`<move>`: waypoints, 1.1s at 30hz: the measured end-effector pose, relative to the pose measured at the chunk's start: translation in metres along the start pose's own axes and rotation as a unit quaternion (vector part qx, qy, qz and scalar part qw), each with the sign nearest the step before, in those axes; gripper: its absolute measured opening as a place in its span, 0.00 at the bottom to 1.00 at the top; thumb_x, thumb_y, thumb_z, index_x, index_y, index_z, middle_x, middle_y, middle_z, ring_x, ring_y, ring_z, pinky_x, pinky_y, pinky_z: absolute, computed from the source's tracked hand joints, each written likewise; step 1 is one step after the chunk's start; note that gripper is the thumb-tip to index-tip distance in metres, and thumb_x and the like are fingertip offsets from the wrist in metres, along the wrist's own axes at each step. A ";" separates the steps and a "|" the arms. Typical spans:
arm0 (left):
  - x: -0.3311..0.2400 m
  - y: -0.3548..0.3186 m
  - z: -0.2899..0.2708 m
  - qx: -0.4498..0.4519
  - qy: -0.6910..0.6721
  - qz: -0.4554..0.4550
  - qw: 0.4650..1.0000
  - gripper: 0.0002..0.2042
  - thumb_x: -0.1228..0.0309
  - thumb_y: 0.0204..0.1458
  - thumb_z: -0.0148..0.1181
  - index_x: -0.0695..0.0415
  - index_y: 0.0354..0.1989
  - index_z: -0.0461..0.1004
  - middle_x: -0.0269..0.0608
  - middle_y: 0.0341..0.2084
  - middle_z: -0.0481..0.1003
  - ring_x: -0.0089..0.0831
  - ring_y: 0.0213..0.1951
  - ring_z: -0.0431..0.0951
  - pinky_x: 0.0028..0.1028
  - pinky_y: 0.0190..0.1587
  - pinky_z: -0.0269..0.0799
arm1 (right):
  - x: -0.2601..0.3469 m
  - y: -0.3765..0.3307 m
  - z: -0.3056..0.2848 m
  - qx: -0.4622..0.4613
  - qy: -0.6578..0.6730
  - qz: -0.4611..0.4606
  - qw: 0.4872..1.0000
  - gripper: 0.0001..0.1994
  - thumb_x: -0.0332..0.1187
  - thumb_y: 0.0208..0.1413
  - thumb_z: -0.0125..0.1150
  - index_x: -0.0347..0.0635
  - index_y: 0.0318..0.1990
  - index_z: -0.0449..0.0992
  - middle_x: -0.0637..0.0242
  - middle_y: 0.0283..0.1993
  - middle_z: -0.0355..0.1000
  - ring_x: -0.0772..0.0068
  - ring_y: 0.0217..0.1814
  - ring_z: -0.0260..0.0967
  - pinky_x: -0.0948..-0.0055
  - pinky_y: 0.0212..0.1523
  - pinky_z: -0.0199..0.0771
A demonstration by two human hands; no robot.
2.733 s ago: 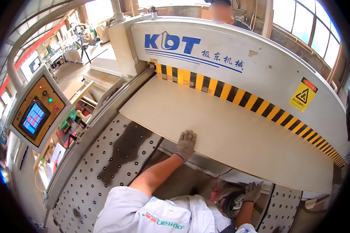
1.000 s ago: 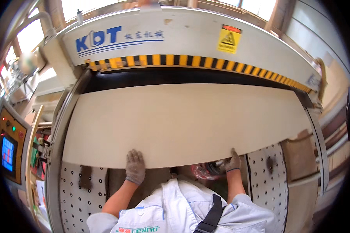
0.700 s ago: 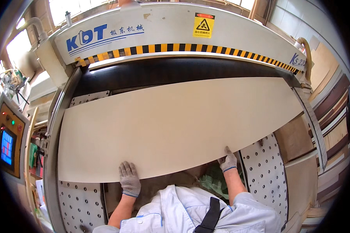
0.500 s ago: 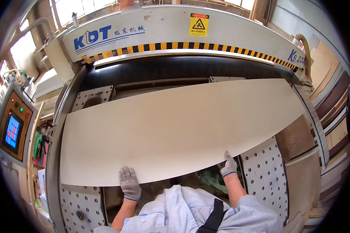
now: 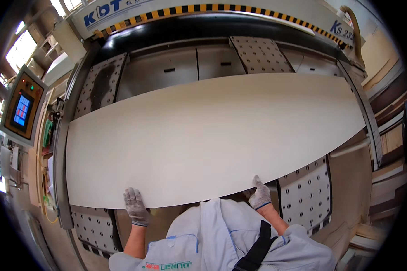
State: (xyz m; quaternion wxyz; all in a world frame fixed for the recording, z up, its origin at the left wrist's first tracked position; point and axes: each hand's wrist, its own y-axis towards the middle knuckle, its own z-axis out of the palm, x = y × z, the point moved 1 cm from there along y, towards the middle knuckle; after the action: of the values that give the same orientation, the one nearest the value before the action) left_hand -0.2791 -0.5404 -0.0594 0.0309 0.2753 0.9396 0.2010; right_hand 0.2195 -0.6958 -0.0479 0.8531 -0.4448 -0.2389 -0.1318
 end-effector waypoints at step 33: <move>-0.073 -0.196 -0.136 0.246 0.004 -0.041 0.968 0.53 0.40 0.58 0.60 0.75 0.76 0.51 0.72 0.76 0.50 0.63 0.78 0.47 0.47 0.81 0.41 | -0.191 -0.386 -0.520 0.002 -0.087 0.045 0.995 0.19 0.30 0.62 0.65 0.31 0.57 0.75 0.68 0.38 0.74 0.79 0.34 0.72 0.77 0.30 0.72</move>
State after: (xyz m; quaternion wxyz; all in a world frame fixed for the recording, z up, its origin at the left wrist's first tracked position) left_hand -0.3394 -0.7792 -0.0157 -0.0337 0.2350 0.9707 -0.0366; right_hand 0.0391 -1.3404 -0.1340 0.8350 -0.4632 -0.2924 -0.0536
